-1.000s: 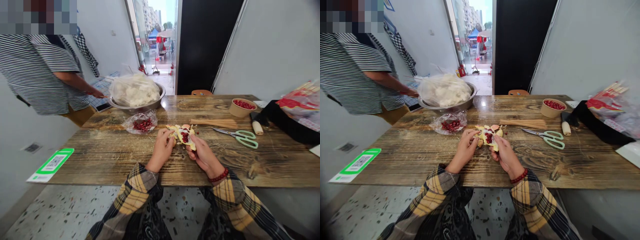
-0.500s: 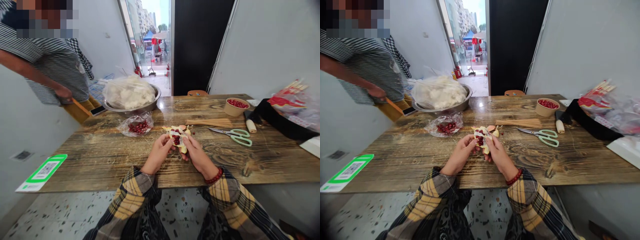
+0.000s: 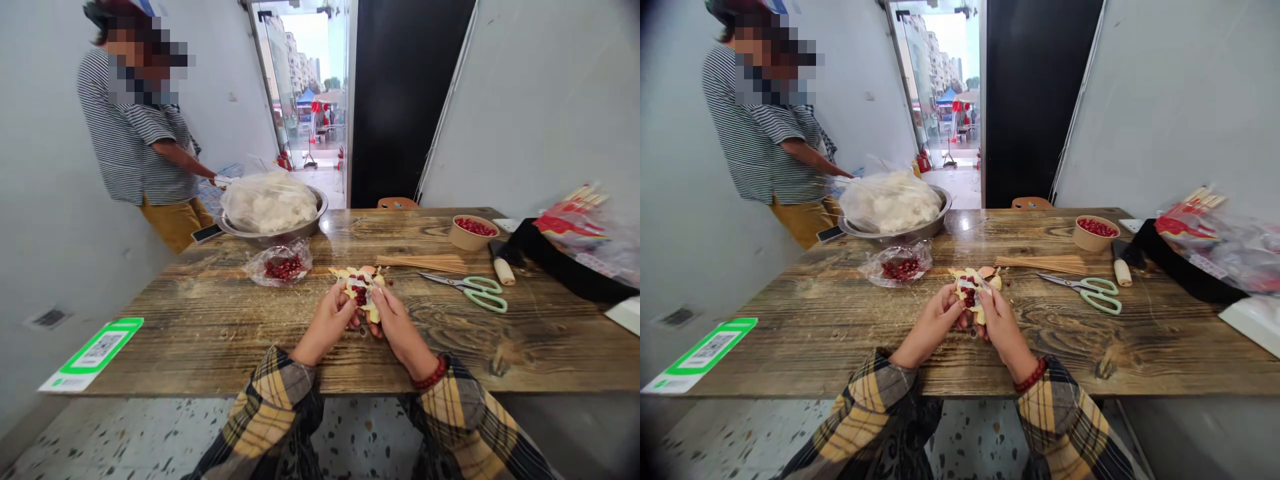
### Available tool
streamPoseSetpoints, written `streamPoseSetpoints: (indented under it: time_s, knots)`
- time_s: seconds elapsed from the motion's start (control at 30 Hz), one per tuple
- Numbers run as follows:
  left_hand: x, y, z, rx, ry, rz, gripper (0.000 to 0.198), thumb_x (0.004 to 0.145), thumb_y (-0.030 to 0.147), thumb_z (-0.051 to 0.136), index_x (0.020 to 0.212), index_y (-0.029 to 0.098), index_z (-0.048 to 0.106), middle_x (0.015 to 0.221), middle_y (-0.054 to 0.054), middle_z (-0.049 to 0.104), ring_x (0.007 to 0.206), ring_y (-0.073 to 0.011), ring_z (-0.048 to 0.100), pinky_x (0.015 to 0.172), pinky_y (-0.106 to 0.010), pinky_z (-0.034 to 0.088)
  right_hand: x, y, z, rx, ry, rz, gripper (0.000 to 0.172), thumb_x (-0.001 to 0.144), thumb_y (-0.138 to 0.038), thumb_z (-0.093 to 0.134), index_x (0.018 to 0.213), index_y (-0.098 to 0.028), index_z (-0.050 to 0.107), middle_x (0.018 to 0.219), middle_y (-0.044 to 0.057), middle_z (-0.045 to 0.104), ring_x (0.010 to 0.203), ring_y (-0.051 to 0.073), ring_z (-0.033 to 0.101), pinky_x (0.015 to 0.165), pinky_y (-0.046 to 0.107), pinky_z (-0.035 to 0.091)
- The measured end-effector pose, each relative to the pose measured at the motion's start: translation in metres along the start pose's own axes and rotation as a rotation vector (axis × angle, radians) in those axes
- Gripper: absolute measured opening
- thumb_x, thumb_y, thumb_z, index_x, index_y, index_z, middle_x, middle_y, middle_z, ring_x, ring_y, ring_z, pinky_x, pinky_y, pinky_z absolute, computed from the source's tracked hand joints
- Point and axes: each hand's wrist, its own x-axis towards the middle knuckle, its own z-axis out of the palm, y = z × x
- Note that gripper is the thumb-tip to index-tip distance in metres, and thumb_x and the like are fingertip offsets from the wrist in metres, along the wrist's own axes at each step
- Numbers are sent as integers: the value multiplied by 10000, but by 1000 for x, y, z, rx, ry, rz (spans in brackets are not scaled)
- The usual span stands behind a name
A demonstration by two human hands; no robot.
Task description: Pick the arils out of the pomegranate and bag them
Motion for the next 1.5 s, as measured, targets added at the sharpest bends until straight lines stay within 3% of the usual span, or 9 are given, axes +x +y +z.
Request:
streamPoseSetpoints:
  time_s: [0.2, 0.37, 0.53, 0.77, 0.87, 1.0, 1.13, 1.27, 1.5]
  knots:
    - [-1, 1, 4, -63, 15, 47, 359, 823, 350, 565, 1118, 168, 471, 755, 17, 552, 590, -80, 493, 507, -195, 352, 0, 1, 2, 70, -29, -31, 388, 837, -577, 526, 972, -214, 537, 529, -73, 517, 347, 68, 399, 315, 169, 288]
    - [-1, -2, 7, -49, 9, 66, 351, 831, 313, 552, 1138, 166, 468, 733, 25, 523, 598, -85, 460, 506, -199, 320, 3, 0, 0, 260, -11, 102, 412, 752, -591, 621, 822, -203, 501, 493, -89, 484, 321, 29, 327, 317, 138, 186]
    - [1, -4, 5, -39, -15, 86, 394, 824, 317, 562, 1159, 156, 429, 666, 52, 486, 554, -89, 426, 501, -209, 312, 3, -2, -3, 396, -60, 200, 415, 728, -556, 671, 786, -194, 477, 480, -90, 474, 320, 11, 296, 334, 126, 176]
    - [-1, -7, -1, 200, -11, 163, 293, 849, 211, 486, 1133, 176, 423, 639, 58, 506, 634, -113, 517, 654, -245, 392, 6, -4, -10, 460, -44, 214, 398, 729, -528, 688, 789, -188, 490, 482, -91, 465, 324, 11, 297, 332, 125, 176]
    - [-4, -7, -3, 363, -9, 164, 122, 864, 234, 481, 970, 179, 506, 643, 35, 550, 625, -121, 519, 647, -257, 393, 6, -4, -11, 445, -25, 208, 400, 731, -534, 681, 789, -190, 486, 483, -85, 477, 327, 16, 309, 331, 126, 176]
    - [-5, -6, -5, 662, 22, 278, 267, 886, 326, 489, 685, 173, 577, 713, -28, 588, 731, -154, 524, 702, -286, 395, 4, -1, -11, 328, 19, 157, 409, 752, -568, 644, 789, -191, 491, 496, -75, 496, 330, 24, 330, 325, 134, 187]
    - [-2, -5, -8, 605, 209, 370, 184, 878, 282, 498, 888, 176, 648, 882, -61, 629, 856, -174, 552, 760, -292, 420, 2, 2, -7, 109, 57, 62, 409, 803, -589, 564, 915, -197, 543, 510, -72, 505, 336, 46, 362, 311, 144, 201]
    - [3, -7, -13, 438, 397, 299, 194, 851, 268, 516, 994, 165, 599, 845, -40, 617, 767, -151, 551, 707, -268, 426, 2, 4, -3, -88, -85, 57, 486, 860, -571, 468, 1152, -190, 541, 505, -71, 496, 336, 67, 382, 315, 163, 235]
    - [12, -15, -23, 400, 388, 238, 229, 825, 273, 535, 1018, 159, 581, 736, 5, 574, 671, -128, 521, 659, -244, 407, 5, 7, -7, -617, -108, -80, 533, 924, -459, 395, 1355, -155, 466, 602, 10, 621, 430, 148, 544, 471, 261, 428]
